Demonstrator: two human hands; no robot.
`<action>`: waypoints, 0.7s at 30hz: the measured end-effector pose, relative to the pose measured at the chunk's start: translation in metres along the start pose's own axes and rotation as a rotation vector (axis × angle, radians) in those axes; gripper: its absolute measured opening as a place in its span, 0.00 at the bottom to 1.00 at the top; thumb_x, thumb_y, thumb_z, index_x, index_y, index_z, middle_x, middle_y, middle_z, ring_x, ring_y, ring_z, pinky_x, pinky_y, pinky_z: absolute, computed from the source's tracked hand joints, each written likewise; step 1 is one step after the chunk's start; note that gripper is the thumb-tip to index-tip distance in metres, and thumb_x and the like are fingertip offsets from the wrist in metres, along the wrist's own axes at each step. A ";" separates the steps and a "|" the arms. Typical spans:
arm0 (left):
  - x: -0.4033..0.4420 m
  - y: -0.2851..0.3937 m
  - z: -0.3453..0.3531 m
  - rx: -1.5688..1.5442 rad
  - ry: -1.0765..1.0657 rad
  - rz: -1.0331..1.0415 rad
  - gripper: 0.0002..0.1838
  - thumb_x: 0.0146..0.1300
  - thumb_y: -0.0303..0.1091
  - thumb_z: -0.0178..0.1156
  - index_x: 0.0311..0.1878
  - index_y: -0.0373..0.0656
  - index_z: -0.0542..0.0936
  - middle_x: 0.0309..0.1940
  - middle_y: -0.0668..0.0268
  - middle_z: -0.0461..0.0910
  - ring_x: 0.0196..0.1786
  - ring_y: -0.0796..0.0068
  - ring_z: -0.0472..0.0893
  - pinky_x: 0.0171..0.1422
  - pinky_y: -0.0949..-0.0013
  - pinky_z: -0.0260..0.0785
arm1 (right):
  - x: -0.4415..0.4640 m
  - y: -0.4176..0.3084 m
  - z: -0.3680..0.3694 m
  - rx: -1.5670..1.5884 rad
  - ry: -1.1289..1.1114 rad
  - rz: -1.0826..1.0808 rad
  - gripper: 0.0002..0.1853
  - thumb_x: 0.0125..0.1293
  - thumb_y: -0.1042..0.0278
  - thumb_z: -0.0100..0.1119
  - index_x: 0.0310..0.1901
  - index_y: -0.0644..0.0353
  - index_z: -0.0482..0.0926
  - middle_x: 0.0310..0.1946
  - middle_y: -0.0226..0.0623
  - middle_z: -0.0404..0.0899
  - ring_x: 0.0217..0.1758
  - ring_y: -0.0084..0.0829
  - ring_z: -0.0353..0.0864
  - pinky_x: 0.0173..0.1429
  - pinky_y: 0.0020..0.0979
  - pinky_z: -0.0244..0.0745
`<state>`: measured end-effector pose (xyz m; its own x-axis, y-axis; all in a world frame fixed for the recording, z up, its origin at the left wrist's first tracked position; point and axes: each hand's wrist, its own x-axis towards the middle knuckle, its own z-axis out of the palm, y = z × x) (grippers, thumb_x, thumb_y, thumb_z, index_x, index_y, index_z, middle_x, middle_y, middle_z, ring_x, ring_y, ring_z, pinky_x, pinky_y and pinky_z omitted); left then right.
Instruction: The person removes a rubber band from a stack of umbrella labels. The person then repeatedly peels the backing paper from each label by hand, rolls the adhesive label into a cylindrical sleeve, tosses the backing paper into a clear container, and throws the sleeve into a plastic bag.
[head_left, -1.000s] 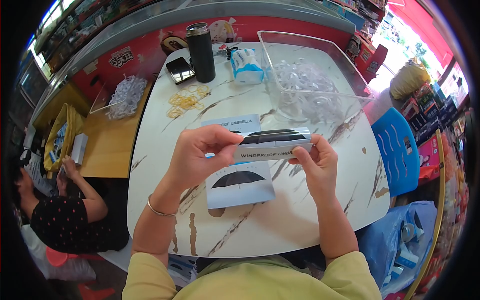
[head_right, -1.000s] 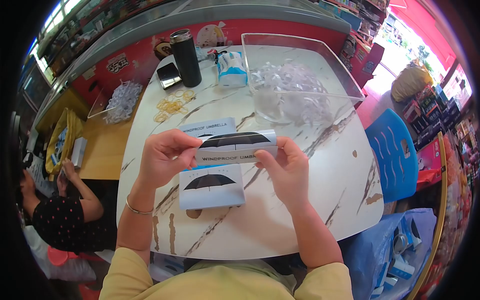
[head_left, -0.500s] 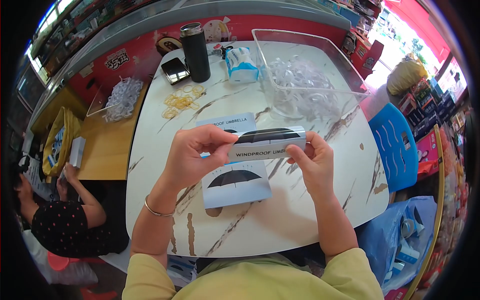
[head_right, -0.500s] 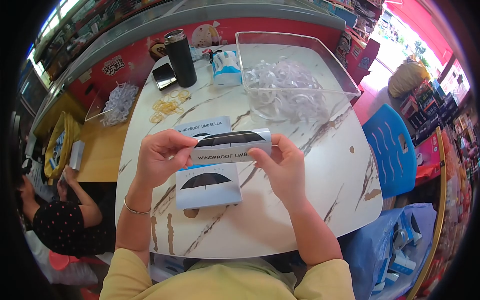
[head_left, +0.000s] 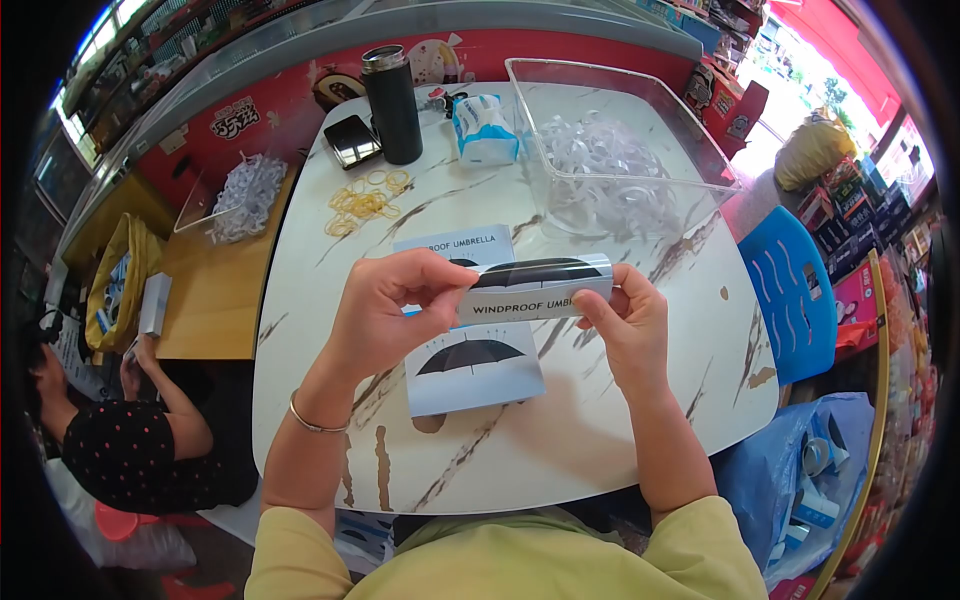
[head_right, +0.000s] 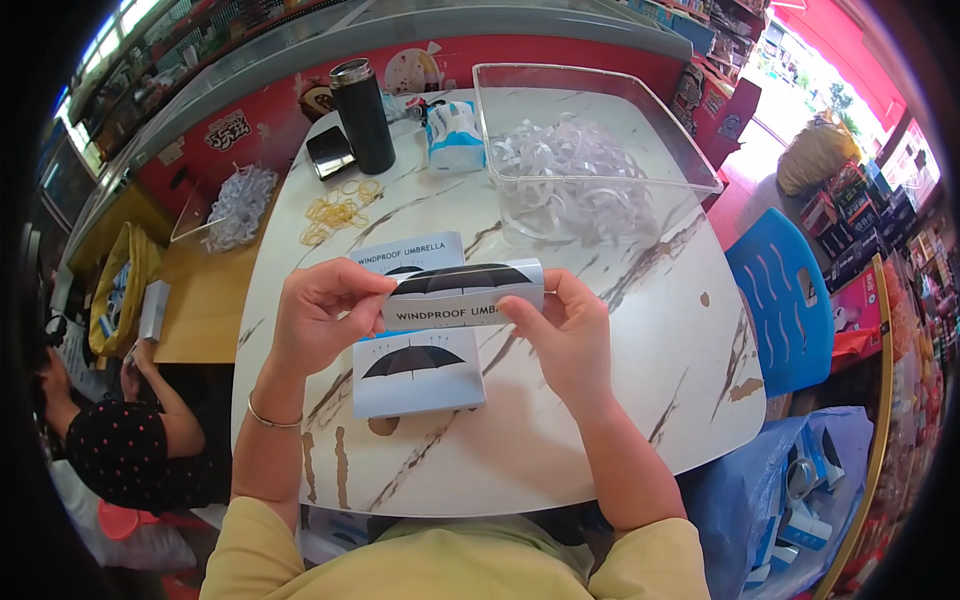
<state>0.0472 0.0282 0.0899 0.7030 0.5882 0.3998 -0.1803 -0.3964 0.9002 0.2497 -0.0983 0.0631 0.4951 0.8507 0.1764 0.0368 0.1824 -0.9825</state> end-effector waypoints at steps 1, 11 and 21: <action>0.000 0.000 0.000 -0.002 -0.001 0.000 0.09 0.54 0.16 0.57 0.39 0.33 0.80 0.30 0.66 0.80 0.31 0.84 0.79 0.38 0.79 0.75 | 0.000 0.000 0.000 0.003 0.000 -0.001 0.10 0.58 0.71 0.63 0.38 0.66 0.75 0.28 0.30 0.80 0.29 0.14 0.74 0.34 0.19 0.70; 0.000 0.002 0.000 0.013 0.009 -0.008 0.08 0.54 0.16 0.57 0.38 0.32 0.80 0.30 0.66 0.80 0.31 0.85 0.79 0.37 0.79 0.75 | -0.001 0.001 0.001 0.013 0.001 0.004 0.09 0.58 0.71 0.64 0.37 0.65 0.75 0.28 0.29 0.80 0.29 0.14 0.74 0.34 0.18 0.69; -0.001 0.003 0.003 0.064 0.059 -0.020 0.17 0.51 0.17 0.57 0.47 0.37 0.74 0.23 0.69 0.78 0.27 0.87 0.75 0.33 0.81 0.71 | 0.000 0.005 0.000 0.041 -0.013 -0.016 0.07 0.59 0.74 0.62 0.37 0.63 0.74 0.28 0.28 0.79 0.29 0.12 0.71 0.34 0.16 0.67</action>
<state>0.0475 0.0244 0.0918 0.6639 0.6365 0.3927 -0.1207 -0.4270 0.8962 0.2498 -0.0975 0.0581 0.4831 0.8540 0.1933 0.0087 0.2160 -0.9763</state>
